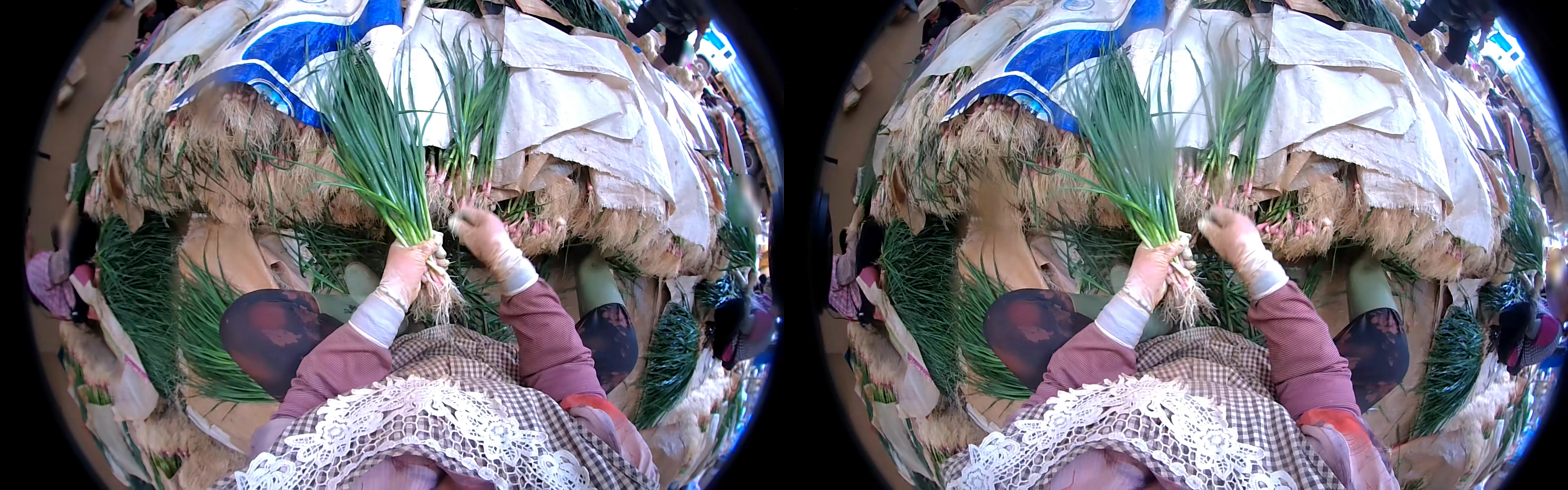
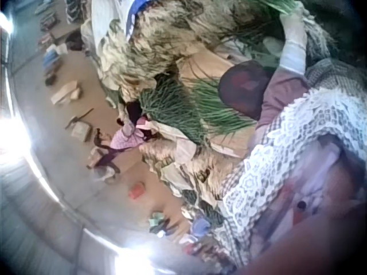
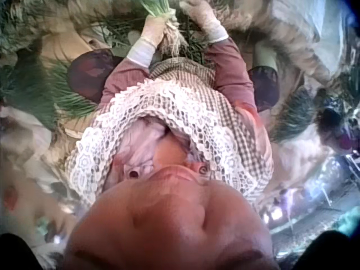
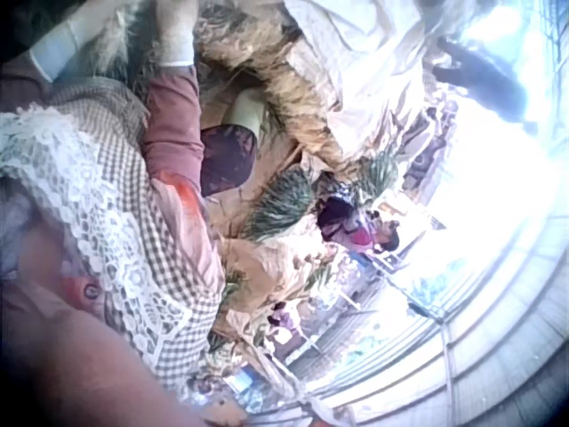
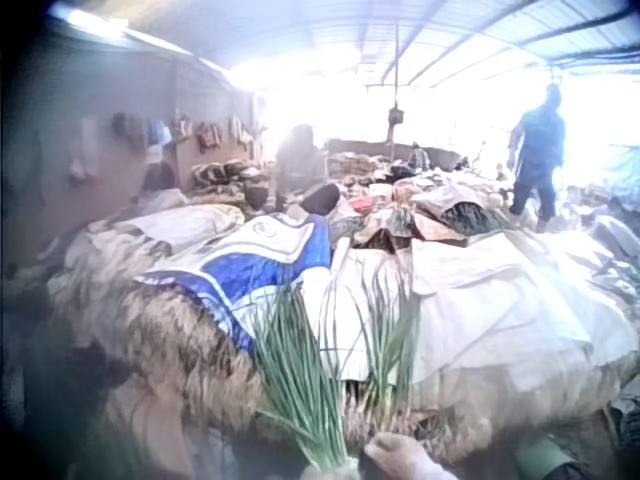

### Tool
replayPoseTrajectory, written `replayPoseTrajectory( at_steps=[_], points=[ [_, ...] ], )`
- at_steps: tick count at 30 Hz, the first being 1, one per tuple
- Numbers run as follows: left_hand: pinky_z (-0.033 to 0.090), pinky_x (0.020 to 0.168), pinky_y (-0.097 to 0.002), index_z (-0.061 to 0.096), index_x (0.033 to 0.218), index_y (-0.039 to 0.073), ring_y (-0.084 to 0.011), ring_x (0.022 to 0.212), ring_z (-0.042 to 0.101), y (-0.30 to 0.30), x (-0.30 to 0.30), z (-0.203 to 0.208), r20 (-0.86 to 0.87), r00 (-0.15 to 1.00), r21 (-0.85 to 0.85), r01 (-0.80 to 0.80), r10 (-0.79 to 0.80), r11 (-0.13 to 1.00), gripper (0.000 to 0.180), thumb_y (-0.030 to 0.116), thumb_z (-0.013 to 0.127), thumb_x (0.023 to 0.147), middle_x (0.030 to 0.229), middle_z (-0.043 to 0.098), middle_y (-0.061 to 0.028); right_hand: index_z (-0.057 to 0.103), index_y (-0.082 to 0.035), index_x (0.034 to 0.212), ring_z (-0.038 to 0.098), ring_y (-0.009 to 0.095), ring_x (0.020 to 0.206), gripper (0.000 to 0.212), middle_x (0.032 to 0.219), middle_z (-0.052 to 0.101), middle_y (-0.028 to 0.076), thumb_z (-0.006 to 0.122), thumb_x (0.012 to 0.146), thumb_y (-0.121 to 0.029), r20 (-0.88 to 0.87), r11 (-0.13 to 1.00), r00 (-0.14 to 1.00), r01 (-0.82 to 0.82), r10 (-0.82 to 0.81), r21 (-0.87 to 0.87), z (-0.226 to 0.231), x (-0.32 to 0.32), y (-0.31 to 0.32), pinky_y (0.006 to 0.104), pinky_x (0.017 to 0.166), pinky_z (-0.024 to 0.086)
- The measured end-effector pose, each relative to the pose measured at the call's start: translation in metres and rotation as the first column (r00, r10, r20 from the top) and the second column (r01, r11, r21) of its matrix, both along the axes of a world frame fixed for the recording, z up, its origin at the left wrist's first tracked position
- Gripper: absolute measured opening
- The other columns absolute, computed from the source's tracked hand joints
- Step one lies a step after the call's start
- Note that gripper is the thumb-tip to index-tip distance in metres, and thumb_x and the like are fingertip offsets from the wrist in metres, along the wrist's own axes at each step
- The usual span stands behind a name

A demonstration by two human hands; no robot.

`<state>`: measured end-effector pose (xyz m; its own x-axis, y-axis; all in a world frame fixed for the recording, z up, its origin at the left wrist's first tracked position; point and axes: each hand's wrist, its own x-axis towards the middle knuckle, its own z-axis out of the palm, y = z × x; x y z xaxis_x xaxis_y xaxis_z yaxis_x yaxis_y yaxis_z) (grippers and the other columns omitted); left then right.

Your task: The person bundles green onions by hand, picking individual stalks from a large pile and grouping them into a bunch.

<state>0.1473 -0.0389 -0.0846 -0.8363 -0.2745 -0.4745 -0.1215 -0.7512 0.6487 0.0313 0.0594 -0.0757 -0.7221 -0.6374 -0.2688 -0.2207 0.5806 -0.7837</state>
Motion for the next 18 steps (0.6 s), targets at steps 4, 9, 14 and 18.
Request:
replayPoseTrajectory(
  at_steps=[4,9,14,18],
  points=[
    [0.047,0.048,-0.0263,0.051,0.088,0.0,-0.0178,0.055,0.056,0.011,0.005,0.003,-0.038,0.989,-0.075,0.137,-0.14,0.988,0.015,0.007,0.055,0.076,0.068,0.056,-0.0086,0.051,0.0,0.082,0.054,0.024,0.067,0.033,0.069,0.055,0.013,0.056,0.075,-0.032,-0.086,0.994,0.996,-0.019,0.01,-0.112,0.036,0.018,-0.014,0.0338,0.062,0.041],
    [0.048,0.05,-0.0279,0.05,0.092,-0.001,-0.0206,0.059,0.057,0.015,0.003,-0.003,-0.137,0.957,0.1,0.27,-0.256,0.958,0.019,0.003,0.055,0.074,0.07,0.057,-0.01,0.052,-0.002,0.083,0.051,0.017,0.06,0.024,0.066,0.053,0.006,0.052,0.078,-0.025,0.145,0.966,0.981,0.157,-0.128,-0.207,0.023,0.006,-0.005,0.029,0.059,0.042],
    [0.048,0.051,-0.0257,0.048,0.097,-0.001,-0.0189,0.062,0.056,0.007,-0.005,0.02,-0.264,0.963,0.357,0.146,-0.051,0.923,0.024,0.004,0.053,0.075,0.072,0.055,-0.0121,0.041,-0.004,0.109,0.046,0.013,0.084,0.037,0.095,0.049,0.006,0.047,0.083,-0.029,0.388,0.718,0.9,0.403,-0.199,-0.568,0.046,0.027,0.04,0.026,0.072,0.038],
    [0.041,0.045,-0.0168,0.051,0.085,0.003,-0.0094,0.053,0.049,0.037,-0.014,0.04,-0.278,0.959,0.424,0.067,0.059,0.903,0.01,0.009,0.054,0.077,0.068,0.051,-0.0049,0.025,-0.005,0.123,0.041,0.017,0.098,0.055,0.109,0.039,0.009,0.054,0.076,-0.009,0.229,0.603,0.961,0.277,-0.157,-0.748,0.048,0.086,0.025,0.0267,0.082,0.038]
  ],
)
